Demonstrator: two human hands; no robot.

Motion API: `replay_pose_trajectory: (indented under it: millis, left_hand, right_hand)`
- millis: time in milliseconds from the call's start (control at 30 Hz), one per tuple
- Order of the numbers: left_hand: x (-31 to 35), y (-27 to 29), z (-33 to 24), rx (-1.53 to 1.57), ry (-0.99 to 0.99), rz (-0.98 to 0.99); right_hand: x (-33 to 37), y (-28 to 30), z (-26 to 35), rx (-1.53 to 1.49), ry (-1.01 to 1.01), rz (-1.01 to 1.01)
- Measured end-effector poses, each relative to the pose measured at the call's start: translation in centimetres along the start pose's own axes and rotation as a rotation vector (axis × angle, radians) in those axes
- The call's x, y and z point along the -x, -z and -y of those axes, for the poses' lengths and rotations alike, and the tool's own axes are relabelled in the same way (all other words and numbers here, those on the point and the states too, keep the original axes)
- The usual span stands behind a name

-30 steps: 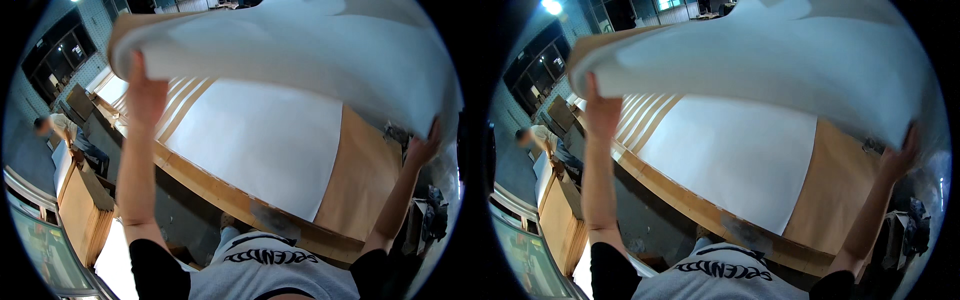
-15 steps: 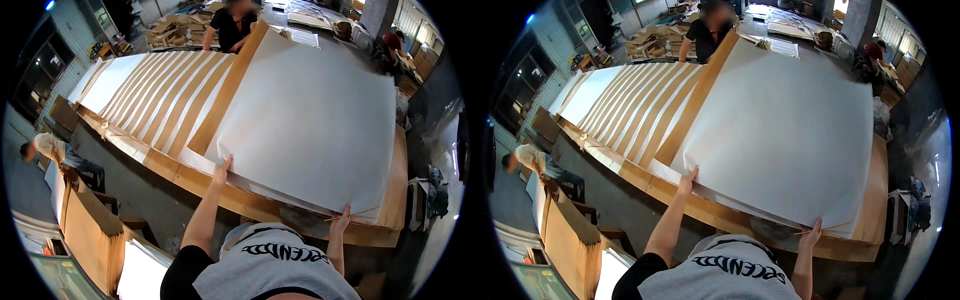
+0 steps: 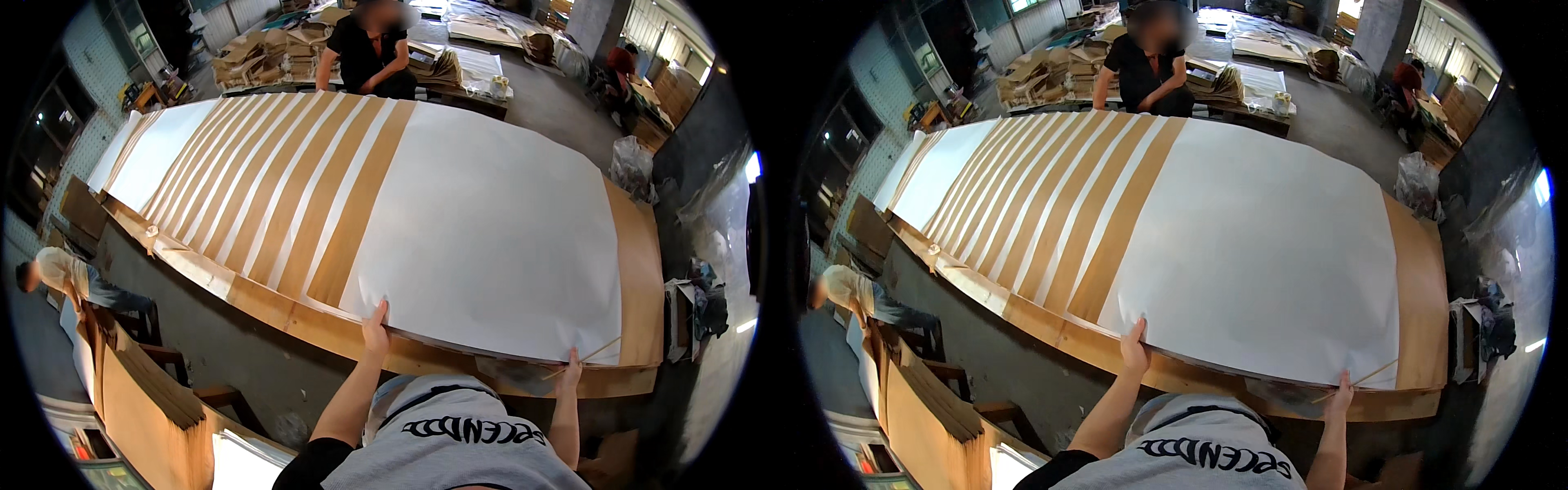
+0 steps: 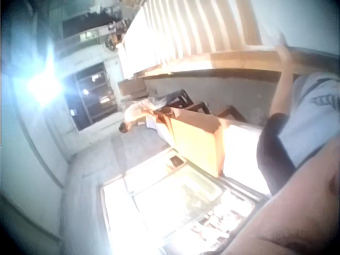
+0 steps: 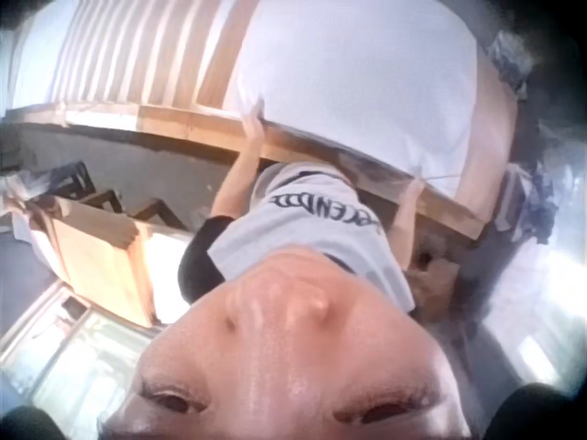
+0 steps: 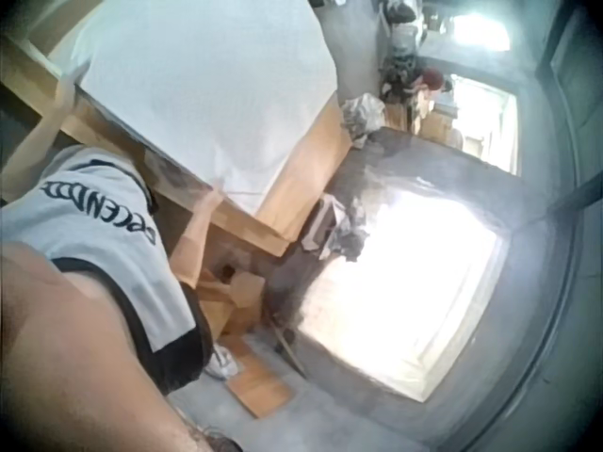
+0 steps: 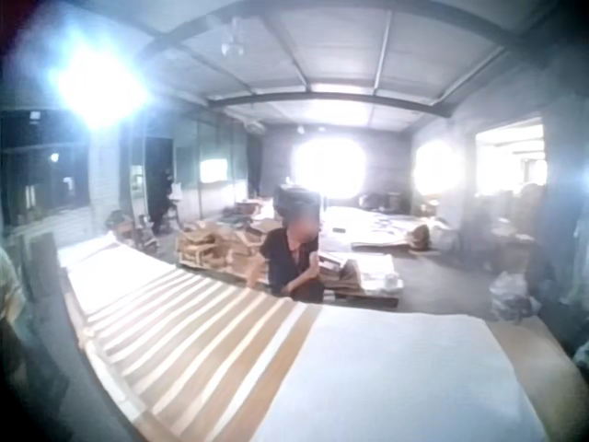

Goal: The person repeatedly picks up large white paper sheets from a stack and places them onto a wooden workbench. The person handles the sheets one at a time and positions them on the bench surface.

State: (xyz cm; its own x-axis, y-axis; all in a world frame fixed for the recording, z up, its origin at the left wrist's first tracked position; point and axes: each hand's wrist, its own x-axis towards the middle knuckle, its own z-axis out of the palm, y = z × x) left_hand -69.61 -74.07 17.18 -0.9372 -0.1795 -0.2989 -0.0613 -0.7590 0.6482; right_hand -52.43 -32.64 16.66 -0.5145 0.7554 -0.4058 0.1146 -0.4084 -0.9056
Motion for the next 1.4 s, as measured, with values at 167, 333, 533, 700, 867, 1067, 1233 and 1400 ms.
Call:
replay_pose_trajectory:
  millis: [167, 333, 533, 700, 867, 1067, 1233, 1400]
  left_hand:
    - [0.4, 0.0, -0.4, 0.068, 0.051, -0.036]
    - [0.3, 0.9, 0.3, 0.071, 0.071, -0.037]
    - [0.9, 1.1, 0.1, -0.044, -0.003, -0.062]
    - [1.1, 2.0, -4.7, -0.461, 0.026, -0.147]
    - [-0.6, 4.0, -6.7, -0.544, -0.173, -0.370]
    - [-0.9, 4.9, -7.5, -0.555, -0.057, -0.401]
    - [-1.5, 5.1, -7.5, -0.490, -0.016, -0.418]
    - [-2.2, 5.3, -7.5, -0.561, -0.005, -0.400]
  right_hand:
    - [0.3, -0.2, -0.1, 0.009, -0.011, 0.055]
    - [1.1, -1.4, 0.6, 0.012, 0.038, 0.032]
    - [0.3, -0.7, 0.9, 0.033, -0.041, 0.067]
    - [1.0, -1.6, 1.0, 0.036, 0.018, 0.055]
    - [0.3, 0.0, 1.1, 0.113, -0.008, 0.061]
    - [-0.7, 0.8, 0.7, 0.173, 0.014, 0.037]
    - [-0.5, 0.2, 0.6, 0.132, 0.033, 0.031]
    - [-0.4, 0.2, 0.5, 0.102, 0.045, 0.065]
